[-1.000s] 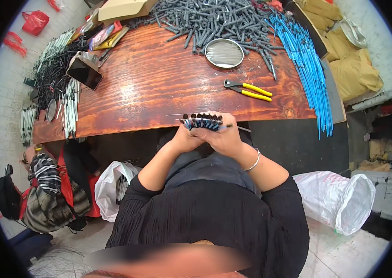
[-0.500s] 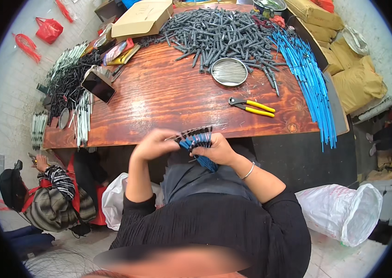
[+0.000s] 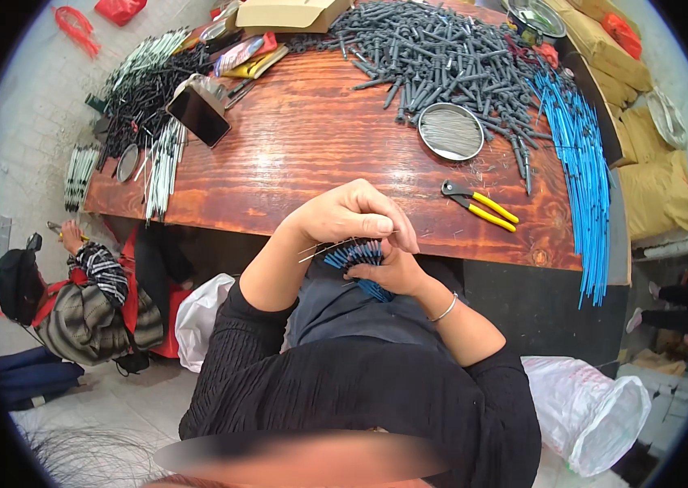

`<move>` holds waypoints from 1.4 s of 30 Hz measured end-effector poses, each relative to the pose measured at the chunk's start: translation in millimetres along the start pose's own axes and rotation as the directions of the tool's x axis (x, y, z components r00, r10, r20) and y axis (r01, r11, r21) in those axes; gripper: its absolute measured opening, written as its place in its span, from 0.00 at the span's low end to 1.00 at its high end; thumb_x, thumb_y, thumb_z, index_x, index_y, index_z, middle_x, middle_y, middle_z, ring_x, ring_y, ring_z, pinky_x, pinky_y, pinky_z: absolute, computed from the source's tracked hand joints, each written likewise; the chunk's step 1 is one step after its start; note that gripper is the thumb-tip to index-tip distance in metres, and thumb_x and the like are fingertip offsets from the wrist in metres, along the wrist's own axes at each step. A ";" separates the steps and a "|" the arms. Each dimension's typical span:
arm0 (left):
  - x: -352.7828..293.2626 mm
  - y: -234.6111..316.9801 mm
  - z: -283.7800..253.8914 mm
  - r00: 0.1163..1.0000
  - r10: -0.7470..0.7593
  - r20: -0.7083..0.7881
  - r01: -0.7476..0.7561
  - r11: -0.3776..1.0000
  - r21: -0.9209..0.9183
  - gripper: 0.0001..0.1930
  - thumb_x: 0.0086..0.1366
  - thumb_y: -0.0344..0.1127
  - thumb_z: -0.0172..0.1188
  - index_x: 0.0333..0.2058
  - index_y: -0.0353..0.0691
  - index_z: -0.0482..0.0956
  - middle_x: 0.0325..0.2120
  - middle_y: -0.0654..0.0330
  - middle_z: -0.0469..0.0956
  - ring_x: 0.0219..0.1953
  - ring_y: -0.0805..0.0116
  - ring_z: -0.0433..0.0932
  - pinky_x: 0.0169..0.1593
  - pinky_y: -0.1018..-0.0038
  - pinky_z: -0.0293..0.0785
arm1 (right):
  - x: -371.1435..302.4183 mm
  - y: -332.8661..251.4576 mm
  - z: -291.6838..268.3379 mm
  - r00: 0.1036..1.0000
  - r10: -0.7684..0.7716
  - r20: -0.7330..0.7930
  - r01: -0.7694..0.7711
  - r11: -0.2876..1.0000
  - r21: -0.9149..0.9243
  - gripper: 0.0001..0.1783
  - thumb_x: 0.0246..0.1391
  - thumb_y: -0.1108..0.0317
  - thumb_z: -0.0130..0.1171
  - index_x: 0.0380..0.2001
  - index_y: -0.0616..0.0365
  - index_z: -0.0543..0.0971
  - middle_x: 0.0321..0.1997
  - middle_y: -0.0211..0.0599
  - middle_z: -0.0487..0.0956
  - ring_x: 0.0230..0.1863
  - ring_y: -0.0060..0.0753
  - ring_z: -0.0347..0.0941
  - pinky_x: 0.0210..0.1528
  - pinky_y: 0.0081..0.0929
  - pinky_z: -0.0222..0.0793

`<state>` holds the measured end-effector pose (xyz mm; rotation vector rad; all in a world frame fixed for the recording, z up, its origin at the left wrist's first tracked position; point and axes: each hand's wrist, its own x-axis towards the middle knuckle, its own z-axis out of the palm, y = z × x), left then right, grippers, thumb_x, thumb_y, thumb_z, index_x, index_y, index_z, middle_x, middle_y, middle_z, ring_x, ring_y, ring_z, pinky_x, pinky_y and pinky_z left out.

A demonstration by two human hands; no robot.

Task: The recorder is assembling, bundling, and bagging blue wiring harnesses at a factory workbench.

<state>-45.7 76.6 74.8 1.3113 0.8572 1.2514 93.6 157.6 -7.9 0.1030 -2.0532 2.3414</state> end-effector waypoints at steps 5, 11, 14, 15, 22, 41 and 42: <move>-12.5 10.8 2.3 0.900 0.045 -0.434 -0.037 0.999 0.027 0.16 0.60 0.38 0.53 0.41 0.31 0.75 0.38 0.51 0.76 0.40 0.61 0.75 0.43 0.70 0.71 | 2.5 -5.2 1.1 0.993 0.111 0.030 -0.115 0.972 0.207 0.14 0.44 0.74 0.61 0.37 0.65 0.75 0.29 0.32 0.77 0.32 0.25 0.74 0.39 0.22 0.69; -3.1 79.8 77.1 0.590 0.800 0.107 0.063 -0.178 0.982 0.09 0.49 0.29 0.55 0.30 0.34 0.75 0.32 0.57 0.76 0.37 0.60 0.76 0.44 0.65 0.72 | -20.7 -11.7 -23.9 0.973 0.113 -0.199 -0.058 0.963 0.263 0.06 0.47 0.75 0.59 0.28 0.68 0.76 0.27 0.38 0.77 0.31 0.28 0.74 0.37 0.26 0.71; 11.7 87.3 109.8 0.651 0.735 0.187 -0.183 -0.086 0.979 0.15 0.49 0.36 0.49 0.32 0.30 0.74 0.33 0.50 0.74 0.38 0.51 0.73 0.44 0.64 0.70 | -22.2 9.6 -29.7 0.973 -0.029 -0.230 0.095 0.955 0.282 0.10 0.48 0.70 0.60 0.28 0.68 0.75 0.27 0.39 0.77 0.31 0.30 0.74 0.36 0.27 0.71; 14.6 90.6 104.8 0.626 0.734 0.263 -0.208 -0.167 0.964 0.16 0.50 0.37 0.49 0.33 0.30 0.74 0.34 0.50 0.74 0.39 0.51 0.73 0.46 0.63 0.69 | -19.7 6.3 -28.0 0.973 -0.008 -0.231 0.072 0.960 0.270 0.12 0.47 0.67 0.61 0.27 0.67 0.75 0.26 0.40 0.77 0.31 0.32 0.74 0.36 0.30 0.71; 19.6 90.3 75.7 0.588 0.754 0.294 -0.134 -0.268 0.954 0.13 0.58 0.35 0.44 0.34 0.35 0.76 0.33 0.58 0.76 0.37 0.63 0.76 0.44 0.68 0.72 | -5.5 3.8 -40.1 0.978 -0.008 -0.210 0.056 0.973 0.223 0.13 0.48 0.65 0.61 0.28 0.66 0.75 0.27 0.38 0.77 0.30 0.29 0.74 0.35 0.27 0.70; -56.2 -59.7 -293.0 0.294 0.330 -0.897 0.903 0.211 0.374 0.17 0.52 0.33 0.56 0.42 0.42 0.73 0.37 0.50 0.73 0.39 0.52 0.73 0.42 0.61 0.70 | -9.4 1.0 -36.3 0.920 0.089 -0.382 0.025 0.959 0.282 0.05 0.50 0.74 0.57 0.27 0.66 0.75 0.29 0.40 0.77 0.33 0.34 0.74 0.40 0.31 0.70; -49.5 -64.2 -312.2 0.267 0.385 -0.883 0.915 0.187 0.358 0.17 0.52 0.34 0.55 0.43 0.42 0.73 0.37 0.50 0.73 0.39 0.51 0.73 0.42 0.61 0.70 | -11.3 1.3 -37.3 0.917 0.091 -0.388 0.022 0.960 0.279 0.05 0.50 0.74 0.57 0.27 0.66 0.75 0.29 0.40 0.77 0.33 0.34 0.74 0.40 0.31 0.70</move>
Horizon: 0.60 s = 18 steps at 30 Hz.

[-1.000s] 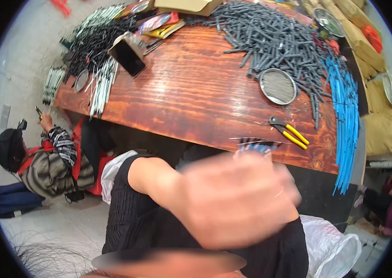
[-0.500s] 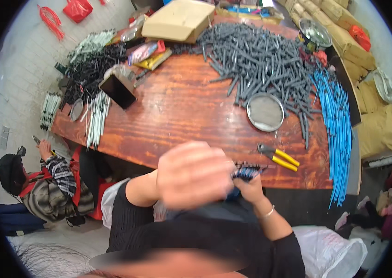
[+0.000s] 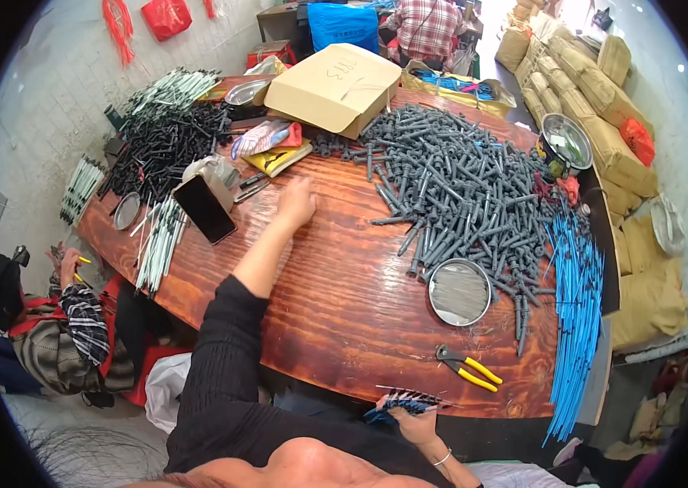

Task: The recorder is assembling, bundling, and bagging blue wiring harnesses at a factory workbench.

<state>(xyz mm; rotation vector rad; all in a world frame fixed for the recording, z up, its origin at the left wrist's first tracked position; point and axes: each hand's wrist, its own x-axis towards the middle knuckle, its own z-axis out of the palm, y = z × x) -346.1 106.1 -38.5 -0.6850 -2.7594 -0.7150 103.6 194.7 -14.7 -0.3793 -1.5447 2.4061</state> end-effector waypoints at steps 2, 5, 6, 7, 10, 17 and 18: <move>29.6 -1.4 19.4 0.998 -0.008 -0.065 0.008 1.000 0.012 0.17 0.53 0.34 0.54 0.44 0.43 0.72 0.37 0.49 0.72 0.39 0.50 0.73 0.42 0.61 0.70 | 0.0 -0.2 -5.0 1.000 0.002 0.031 -0.002 1.000 -0.008 0.05 0.50 0.73 0.57 0.28 0.66 0.75 0.30 0.40 0.77 0.35 0.34 0.73 0.43 0.32 0.69; 64.5 0.4 38.0 0.994 -0.027 -0.102 0.029 0.999 0.021 0.18 0.55 0.35 0.53 0.46 0.43 0.72 0.37 0.48 0.72 0.40 0.49 0.73 0.43 0.60 0.70 | -2.3 2.5 -16.9 0.995 0.093 0.048 -0.091 0.995 -0.044 0.06 0.49 0.73 0.58 0.28 0.65 0.75 0.31 0.40 0.77 0.37 0.33 0.73 0.45 0.33 0.68; 72.8 3.0 40.6 0.994 -0.015 -0.105 0.016 1.000 0.005 0.18 0.55 0.35 0.53 0.46 0.43 0.72 0.37 0.48 0.72 0.40 0.49 0.73 0.43 0.60 0.70 | -2.8 3.9 -20.4 0.982 0.185 0.047 -0.183 0.982 -0.057 0.06 0.49 0.72 0.58 0.28 0.65 0.75 0.32 0.39 0.77 0.37 0.33 0.73 0.46 0.33 0.68; 80.0 2.9 41.2 0.996 -0.040 -0.084 0.043 0.999 0.029 0.16 0.55 0.34 0.52 0.44 0.43 0.72 0.38 0.48 0.72 0.40 0.49 0.73 0.42 0.60 0.71 | -1.9 5.3 -23.3 0.960 0.275 0.046 -0.272 0.960 -0.068 0.06 0.49 0.72 0.59 0.29 0.65 0.75 0.32 0.39 0.77 0.38 0.32 0.73 0.47 0.32 0.67; 93.8 8.1 41.7 0.996 -0.079 -0.032 0.081 0.994 0.072 0.13 0.56 0.31 0.51 0.41 0.42 0.72 0.39 0.48 0.71 0.41 0.51 0.73 0.41 0.60 0.71 | -3.6 9.0 -22.9 0.963 0.268 0.037 -0.262 0.957 -0.124 0.06 0.49 0.71 0.58 0.29 0.64 0.76 0.33 0.38 0.77 0.38 0.31 0.72 0.47 0.31 0.67; 97.9 -3.5 58.0 0.994 -0.097 -0.039 0.102 0.985 0.136 0.13 0.52 0.38 0.59 0.35 0.41 0.72 0.32 0.51 0.74 0.37 0.49 0.75 0.39 0.59 0.72 | 2.2 5.5 -24.6 0.917 0.394 0.071 -0.379 0.911 -0.164 0.05 0.49 0.73 0.57 0.29 0.64 0.76 0.32 0.38 0.78 0.39 0.31 0.73 0.47 0.30 0.68; 92.4 -8.4 59.1 0.994 -0.098 -0.048 0.104 0.984 0.142 0.13 0.52 0.38 0.59 0.35 0.41 0.72 0.32 0.51 0.74 0.37 0.49 0.75 0.39 0.59 0.72 | 1.5 3.1 -21.4 0.918 0.393 0.063 -0.380 0.912 -0.157 0.05 0.48 0.73 0.58 0.29 0.64 0.76 0.32 0.38 0.78 0.39 0.31 0.73 0.47 0.30 0.68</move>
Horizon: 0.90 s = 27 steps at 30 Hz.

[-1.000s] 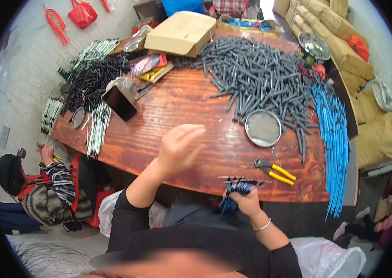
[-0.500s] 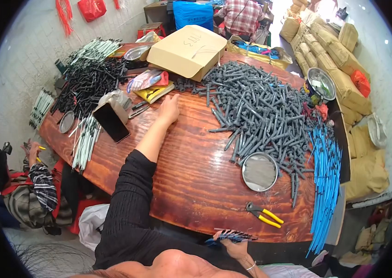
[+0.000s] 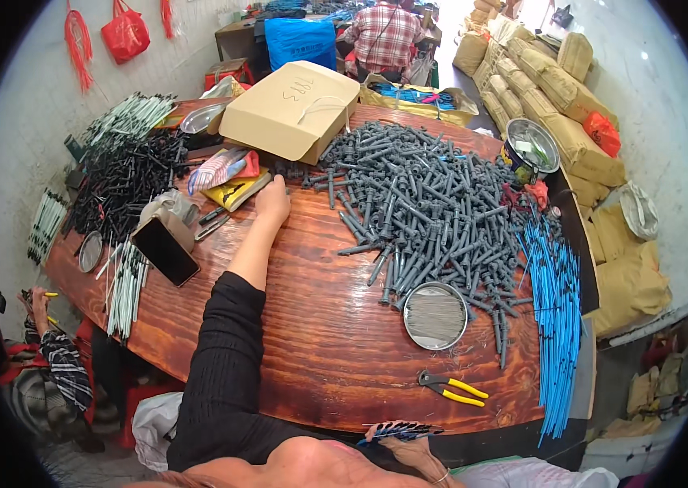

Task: The recorder is assembling, bundling, and bagging blue wiring harnesses at a factory workbench.

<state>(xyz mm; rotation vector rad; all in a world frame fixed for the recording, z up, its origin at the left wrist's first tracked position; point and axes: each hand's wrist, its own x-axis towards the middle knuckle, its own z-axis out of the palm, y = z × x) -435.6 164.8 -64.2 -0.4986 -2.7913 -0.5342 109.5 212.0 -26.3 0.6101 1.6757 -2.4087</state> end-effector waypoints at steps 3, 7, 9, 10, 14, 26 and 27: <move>-19.5 11.4 -19.3 0.993 0.104 -0.052 -0.106 0.993 -0.055 0.11 0.51 0.36 0.61 0.33 0.39 0.73 0.29 0.51 0.75 0.35 0.51 0.75 0.37 0.60 0.72 | 0.0 -5.4 3.9 0.998 -0.069 -0.014 0.069 0.997 0.029 0.06 0.48 0.73 0.58 0.29 0.65 0.76 0.32 0.37 0.78 0.38 0.30 0.73 0.46 0.29 0.68; -35.9 5.1 -66.8 0.918 0.297 -0.262 -0.365 0.890 -0.273 0.13 0.47 0.34 0.64 0.32 0.39 0.74 0.26 0.51 0.74 0.31 0.53 0.75 0.35 0.62 0.71 | -5.9 -0.1 14.6 0.977 -0.212 -0.027 0.214 0.970 0.114 0.07 0.48 0.72 0.59 0.30 0.65 0.76 0.31 0.37 0.78 0.36 0.29 0.74 0.43 0.28 0.69; -51.3 21.4 -127.3 0.905 0.274 -0.324 -0.383 0.855 -0.348 0.14 0.45 0.32 0.66 0.32 0.38 0.74 0.25 0.53 0.74 0.30 0.56 0.75 0.34 0.65 0.71 | -6.4 4.7 20.9 0.961 -0.265 -0.080 0.276 0.939 0.204 0.08 0.48 0.72 0.59 0.30 0.66 0.76 0.30 0.37 0.78 0.34 0.29 0.74 0.41 0.27 0.70; -63.8 37.0 -163.1 0.888 0.260 -0.378 -0.417 0.802 -0.428 0.15 0.43 0.31 0.68 0.31 0.37 0.74 0.24 0.55 0.74 0.28 0.59 0.75 0.32 0.68 0.70 | -8.8 6.2 22.5 0.961 -0.266 -0.072 0.275 0.935 0.226 0.08 0.48 0.72 0.59 0.30 0.66 0.76 0.30 0.37 0.78 0.34 0.29 0.74 0.41 0.27 0.70; -127.8 67.5 -279.9 0.892 0.159 -0.423 -0.432 0.574 -0.696 0.16 0.43 0.25 0.67 0.34 0.35 0.74 0.29 0.60 0.74 0.30 0.71 0.72 0.35 0.78 0.69 | -8.9 -1.8 22.7 0.934 -0.357 -0.023 0.356 0.923 0.143 0.09 0.48 0.71 0.60 0.31 0.65 0.76 0.30 0.36 0.78 0.32 0.28 0.74 0.38 0.25 0.70; -331.4 -0.6 -160.9 0.906 0.397 -0.147 -0.423 0.823 -0.380 0.10 0.51 0.27 0.60 0.34 0.33 0.75 0.32 0.56 0.75 0.35 0.63 0.73 0.38 0.72 0.70 | -25.4 -17.4 30.2 0.876 -0.483 -0.006 0.481 0.870 0.110 0.10 0.48 0.71 0.60 0.34 0.64 0.76 0.31 0.32 0.78 0.33 0.22 0.73 0.38 0.21 0.69; -343.8 -8.7 -154.6 0.896 0.415 -0.160 -0.444 0.808 -0.388 0.10 0.51 0.27 0.60 0.34 0.33 0.75 0.32 0.56 0.75 0.35 0.63 0.73 0.38 0.72 0.70 | -27.0 -20.2 27.2 0.863 -0.505 0.018 0.500 0.859 0.106 0.10 0.49 0.72 0.59 0.36 0.64 0.77 0.32 0.31 0.79 0.34 0.19 0.73 0.38 0.19 0.69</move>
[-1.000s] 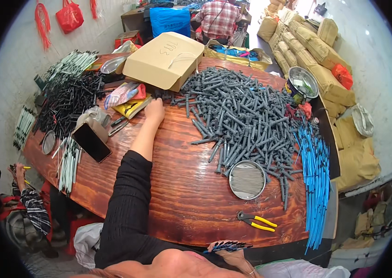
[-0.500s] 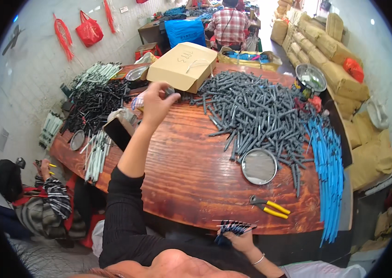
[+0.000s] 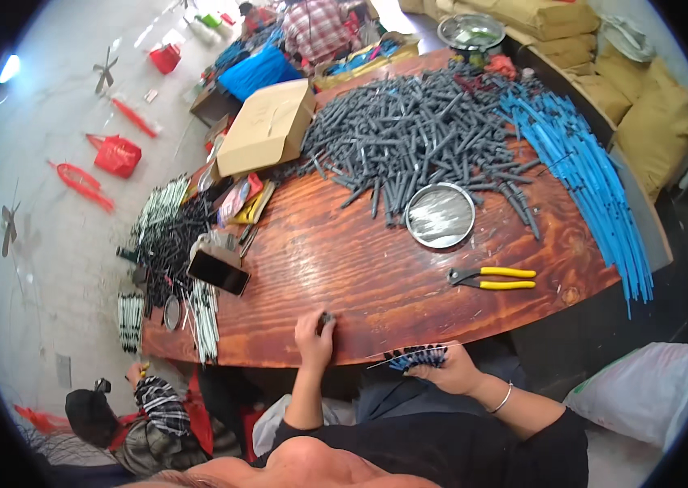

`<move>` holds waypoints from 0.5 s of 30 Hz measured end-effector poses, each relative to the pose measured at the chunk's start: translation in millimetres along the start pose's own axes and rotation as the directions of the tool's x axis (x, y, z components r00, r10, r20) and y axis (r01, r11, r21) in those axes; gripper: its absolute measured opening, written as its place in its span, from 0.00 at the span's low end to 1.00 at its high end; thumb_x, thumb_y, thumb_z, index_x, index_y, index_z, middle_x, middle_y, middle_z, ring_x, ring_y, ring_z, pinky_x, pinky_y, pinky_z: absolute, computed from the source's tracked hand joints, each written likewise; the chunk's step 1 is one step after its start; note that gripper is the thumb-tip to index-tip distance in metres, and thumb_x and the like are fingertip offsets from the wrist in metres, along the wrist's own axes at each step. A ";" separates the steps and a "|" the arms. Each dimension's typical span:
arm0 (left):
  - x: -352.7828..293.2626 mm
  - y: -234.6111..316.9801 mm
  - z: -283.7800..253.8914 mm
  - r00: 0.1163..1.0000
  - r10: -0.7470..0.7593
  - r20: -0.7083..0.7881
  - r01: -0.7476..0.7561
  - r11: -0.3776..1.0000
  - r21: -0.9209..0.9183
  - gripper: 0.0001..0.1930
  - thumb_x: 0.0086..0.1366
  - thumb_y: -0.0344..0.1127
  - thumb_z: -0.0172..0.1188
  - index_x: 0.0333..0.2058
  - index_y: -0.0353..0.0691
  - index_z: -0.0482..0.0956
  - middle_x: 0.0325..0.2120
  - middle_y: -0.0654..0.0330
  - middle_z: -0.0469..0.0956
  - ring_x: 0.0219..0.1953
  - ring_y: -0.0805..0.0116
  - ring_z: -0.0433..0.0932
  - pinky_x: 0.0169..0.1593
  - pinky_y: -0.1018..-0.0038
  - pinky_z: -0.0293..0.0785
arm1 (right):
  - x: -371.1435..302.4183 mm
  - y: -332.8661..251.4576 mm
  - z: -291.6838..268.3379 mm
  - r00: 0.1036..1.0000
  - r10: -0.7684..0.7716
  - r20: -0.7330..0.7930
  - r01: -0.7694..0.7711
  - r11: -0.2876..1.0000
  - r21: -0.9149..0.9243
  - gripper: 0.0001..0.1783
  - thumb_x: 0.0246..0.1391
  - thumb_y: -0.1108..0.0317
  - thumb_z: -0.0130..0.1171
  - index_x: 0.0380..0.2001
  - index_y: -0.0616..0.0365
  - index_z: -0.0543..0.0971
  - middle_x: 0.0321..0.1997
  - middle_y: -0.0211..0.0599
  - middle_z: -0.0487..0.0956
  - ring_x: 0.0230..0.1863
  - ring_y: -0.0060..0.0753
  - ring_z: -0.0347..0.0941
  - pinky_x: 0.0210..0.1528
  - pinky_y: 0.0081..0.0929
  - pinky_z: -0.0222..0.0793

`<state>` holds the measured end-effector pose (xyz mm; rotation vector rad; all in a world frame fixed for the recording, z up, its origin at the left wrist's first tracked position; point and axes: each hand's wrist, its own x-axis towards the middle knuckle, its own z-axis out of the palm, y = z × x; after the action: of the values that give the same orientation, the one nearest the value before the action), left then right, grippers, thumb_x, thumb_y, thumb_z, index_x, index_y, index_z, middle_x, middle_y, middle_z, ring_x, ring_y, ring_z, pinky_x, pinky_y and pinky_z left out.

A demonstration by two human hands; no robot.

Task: The recorder is assembling, bundling, and bagging blue wiring harnesses at a factory workbench.

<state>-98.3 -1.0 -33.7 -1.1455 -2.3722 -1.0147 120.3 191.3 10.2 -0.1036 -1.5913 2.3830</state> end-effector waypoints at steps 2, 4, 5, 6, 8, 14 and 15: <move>-10.0 3.6 3.9 0.992 -0.089 -0.091 0.085 0.996 -0.039 0.11 0.53 0.25 0.58 0.37 0.32 0.73 0.32 0.56 0.75 0.35 0.65 0.74 0.38 0.73 0.71 | -2.2 6.9 -6.5 1.000 -0.011 0.005 0.011 1.000 -0.021 0.10 0.49 0.71 0.59 0.36 0.64 0.77 0.32 0.31 0.79 0.34 0.19 0.73 0.38 0.19 0.69; 0.2 8.1 -5.2 0.966 -0.207 -0.157 0.150 0.937 -0.315 0.12 0.54 0.24 0.57 0.39 0.33 0.72 0.32 0.57 0.75 0.34 0.66 0.74 0.38 0.74 0.71 | -10.7 15.5 -9.9 0.999 0.018 0.047 -0.016 0.999 -0.037 0.10 0.49 0.71 0.59 0.36 0.64 0.77 0.32 0.30 0.79 0.34 0.19 0.73 0.38 0.19 0.69; 3.4 13.8 -11.0 0.922 -0.347 -0.173 0.201 0.808 -0.554 0.13 0.55 0.23 0.55 0.41 0.33 0.71 0.32 0.58 0.75 0.34 0.68 0.74 0.38 0.75 0.71 | -16.1 14.8 -9.5 0.999 0.003 0.045 -0.001 0.998 -0.055 0.10 0.49 0.71 0.59 0.36 0.64 0.77 0.32 0.30 0.79 0.34 0.19 0.73 0.38 0.19 0.69; 5.0 18.1 -15.3 0.925 -0.331 -0.189 0.174 0.808 -0.563 0.13 0.55 0.23 0.55 0.41 0.33 0.71 0.32 0.58 0.75 0.34 0.68 0.74 0.38 0.75 0.71 | -15.9 16.0 -6.7 0.999 -0.006 0.041 0.008 0.999 -0.050 0.10 0.50 0.71 0.59 0.36 0.63 0.77 0.32 0.30 0.79 0.34 0.18 0.73 0.38 0.19 0.68; -2.5 25.9 -24.9 0.882 -0.471 0.024 0.289 0.500 -0.816 0.13 0.57 0.22 0.53 0.43 0.33 0.70 0.32 0.59 0.74 0.34 0.70 0.74 0.38 0.75 0.72 | -14.8 17.9 -2.9 0.999 -0.024 0.035 0.025 0.999 -0.036 0.10 0.50 0.70 0.59 0.36 0.63 0.77 0.31 0.30 0.78 0.33 0.18 0.73 0.38 0.19 0.68; -34.2 42.4 -42.7 0.803 -0.569 0.179 0.380 0.256 -0.889 0.14 0.57 0.21 0.52 0.43 0.32 0.70 0.32 0.58 0.74 0.33 0.71 0.75 0.38 0.76 0.74 | -25.0 25.1 6.4 0.997 -0.027 0.069 0.034 0.994 -0.106 0.10 0.51 0.67 0.58 0.35 0.62 0.77 0.29 0.29 0.78 0.32 0.18 0.72 0.36 0.18 0.68; -39.8 45.5 -46.1 0.812 -0.555 0.183 0.370 0.247 -0.895 0.14 0.57 0.21 0.52 0.43 0.32 0.70 0.33 0.58 0.75 0.33 0.71 0.75 0.38 0.76 0.74 | -25.6 25.4 7.5 0.997 -0.038 0.070 0.046 0.992 -0.118 0.10 0.51 0.66 0.58 0.35 0.61 0.77 0.29 0.29 0.78 0.32 0.18 0.72 0.36 0.18 0.68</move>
<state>-38.9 -36.5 -2.3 -0.4272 -1.9302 -2.7554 138.6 168.7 -12.4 -0.0129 -1.7491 2.2816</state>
